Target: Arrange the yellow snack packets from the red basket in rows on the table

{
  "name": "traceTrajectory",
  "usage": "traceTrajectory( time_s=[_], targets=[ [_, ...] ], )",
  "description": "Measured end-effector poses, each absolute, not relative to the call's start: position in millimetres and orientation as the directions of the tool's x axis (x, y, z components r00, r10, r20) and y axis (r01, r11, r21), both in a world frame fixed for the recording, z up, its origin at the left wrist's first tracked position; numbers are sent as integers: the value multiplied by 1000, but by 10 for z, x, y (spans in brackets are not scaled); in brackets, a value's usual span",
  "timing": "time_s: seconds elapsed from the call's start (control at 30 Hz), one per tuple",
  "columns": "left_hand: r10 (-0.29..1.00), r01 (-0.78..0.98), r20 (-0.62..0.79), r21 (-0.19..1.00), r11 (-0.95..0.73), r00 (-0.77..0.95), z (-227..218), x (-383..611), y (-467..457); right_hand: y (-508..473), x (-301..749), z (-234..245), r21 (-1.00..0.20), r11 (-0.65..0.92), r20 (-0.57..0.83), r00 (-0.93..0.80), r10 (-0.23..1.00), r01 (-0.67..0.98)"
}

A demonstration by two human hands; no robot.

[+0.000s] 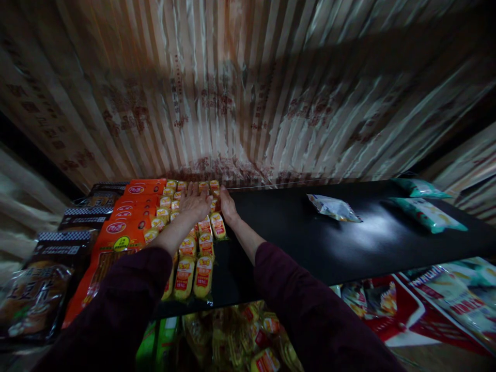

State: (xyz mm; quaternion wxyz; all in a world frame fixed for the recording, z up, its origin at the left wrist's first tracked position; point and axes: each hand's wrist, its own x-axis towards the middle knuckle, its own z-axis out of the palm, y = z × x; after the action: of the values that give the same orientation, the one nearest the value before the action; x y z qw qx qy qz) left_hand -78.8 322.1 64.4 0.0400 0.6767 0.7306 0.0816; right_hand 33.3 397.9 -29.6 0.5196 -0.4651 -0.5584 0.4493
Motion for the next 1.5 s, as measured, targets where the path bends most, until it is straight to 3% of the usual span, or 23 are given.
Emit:
traceTrajectory(
  time_s=[0.1,0.37,0.53,0.77,0.93,1.07,1.33,1.5],
  targets=[
    [997,981,34,182,63,-71,734,-770,3117,3923,423,-252,-995,87,87,-5,996,50],
    [993,986,122,164,-23,3,841,-530,2479,3120,662,-108,-991,117,121,71,990,57],
    [946,959,275,173,-227,174,570,-293,1710,2263,720,-21,-993,110,112,55,992,32],
    [938,946,327,252,-205,117,60,-135,799,1482,702,35,-991,111,108,-45,993,69],
    [955,913,282,358,-196,95,-58,36,455,1040,807,39,-985,146,141,-59,988,88],
    [969,879,230,439,-187,91,-178,177,268,701,1004,-43,-990,87,78,-82,994,115],
    [999,807,4,589,-45,54,-463,395,-123,212,1380,-366,-961,129,74,-220,973,246],
    [977,703,-212,695,151,0,-587,394,-157,200,1551,-630,-886,13,-121,-258,959,464]
  ],
)
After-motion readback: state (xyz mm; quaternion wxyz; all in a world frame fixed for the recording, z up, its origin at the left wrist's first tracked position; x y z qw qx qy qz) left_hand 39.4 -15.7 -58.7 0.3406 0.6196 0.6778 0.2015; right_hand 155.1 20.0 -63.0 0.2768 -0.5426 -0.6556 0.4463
